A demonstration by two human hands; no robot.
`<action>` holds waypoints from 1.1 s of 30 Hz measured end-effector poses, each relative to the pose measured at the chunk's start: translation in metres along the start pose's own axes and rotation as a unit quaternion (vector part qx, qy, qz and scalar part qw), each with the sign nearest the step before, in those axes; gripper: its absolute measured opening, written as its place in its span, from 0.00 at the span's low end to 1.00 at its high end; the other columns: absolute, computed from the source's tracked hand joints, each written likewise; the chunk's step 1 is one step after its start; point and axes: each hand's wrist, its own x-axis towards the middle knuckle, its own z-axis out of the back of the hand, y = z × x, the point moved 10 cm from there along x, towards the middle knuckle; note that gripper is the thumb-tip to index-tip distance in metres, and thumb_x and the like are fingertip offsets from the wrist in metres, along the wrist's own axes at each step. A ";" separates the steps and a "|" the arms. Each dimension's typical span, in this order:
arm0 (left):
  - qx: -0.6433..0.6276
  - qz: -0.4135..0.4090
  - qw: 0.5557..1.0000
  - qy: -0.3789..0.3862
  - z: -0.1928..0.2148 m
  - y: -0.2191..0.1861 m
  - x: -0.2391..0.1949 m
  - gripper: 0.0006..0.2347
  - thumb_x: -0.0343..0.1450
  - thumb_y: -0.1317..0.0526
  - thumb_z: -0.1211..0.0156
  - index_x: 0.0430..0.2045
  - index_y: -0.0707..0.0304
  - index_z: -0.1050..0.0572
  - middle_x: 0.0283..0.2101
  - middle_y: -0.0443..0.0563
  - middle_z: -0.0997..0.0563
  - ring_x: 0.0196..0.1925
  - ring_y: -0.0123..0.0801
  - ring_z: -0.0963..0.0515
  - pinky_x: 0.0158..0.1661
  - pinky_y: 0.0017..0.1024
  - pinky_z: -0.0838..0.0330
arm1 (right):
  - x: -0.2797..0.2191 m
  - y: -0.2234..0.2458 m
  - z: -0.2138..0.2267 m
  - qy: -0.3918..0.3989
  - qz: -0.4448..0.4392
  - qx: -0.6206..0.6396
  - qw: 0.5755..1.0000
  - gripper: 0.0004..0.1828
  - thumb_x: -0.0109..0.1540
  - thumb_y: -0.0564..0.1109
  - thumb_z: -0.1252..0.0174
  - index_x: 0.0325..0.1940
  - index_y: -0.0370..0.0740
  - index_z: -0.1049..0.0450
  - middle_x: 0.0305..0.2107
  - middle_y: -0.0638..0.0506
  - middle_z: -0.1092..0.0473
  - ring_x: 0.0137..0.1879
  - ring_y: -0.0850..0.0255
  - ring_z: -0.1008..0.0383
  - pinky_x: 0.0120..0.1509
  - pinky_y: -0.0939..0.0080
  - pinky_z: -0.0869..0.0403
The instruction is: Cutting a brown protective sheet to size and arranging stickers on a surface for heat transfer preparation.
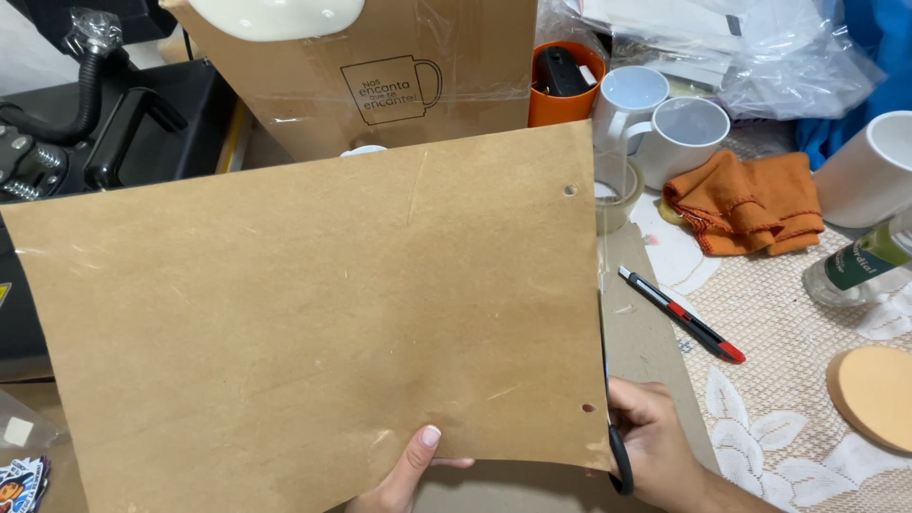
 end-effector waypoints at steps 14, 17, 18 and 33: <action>-0.154 -0.046 0.987 -0.022 0.007 0.026 0.016 0.18 0.61 0.66 0.37 0.41 0.86 0.18 0.39 0.76 0.13 0.32 0.66 0.13 0.28 0.55 0.14 | 0.019 0.036 -0.003 0.032 0.038 0.029 0.998 0.17 0.54 0.51 0.34 0.22 0.42 0.33 0.22 0.57 0.34 0.28 0.65 0.34 0.35 0.66 0.34; -0.152 -0.085 0.985 -0.014 0.011 0.021 0.018 0.17 0.60 0.65 0.35 0.37 0.85 0.18 0.35 0.74 0.13 0.27 0.65 0.13 0.25 0.55 0.13 | 0.019 0.027 0.002 0.051 0.048 -0.007 0.997 0.26 0.54 0.54 0.37 0.49 0.33 0.23 0.44 0.46 0.24 0.52 0.56 0.22 0.55 0.58 0.25; -0.160 -0.043 0.986 -0.021 0.011 0.027 0.018 0.17 0.61 0.66 0.36 0.38 0.87 0.18 0.36 0.77 0.13 0.27 0.68 0.15 0.27 0.56 0.15 | 0.015 0.009 0.007 0.054 0.039 -0.055 0.996 0.24 0.44 0.48 0.41 0.42 0.35 0.29 0.43 0.46 0.30 0.50 0.55 0.28 0.53 0.58 0.29; -0.228 -0.096 0.969 -0.011 0.018 0.017 0.019 0.17 0.64 0.69 0.41 0.48 0.81 0.24 0.44 0.69 0.18 0.35 0.63 0.17 0.25 0.55 0.17 | 0.041 0.029 0.055 -0.006 0.178 -0.354 0.918 0.14 0.46 0.40 0.41 0.35 0.40 0.27 0.46 0.47 0.32 0.49 0.51 0.31 0.56 0.51 0.37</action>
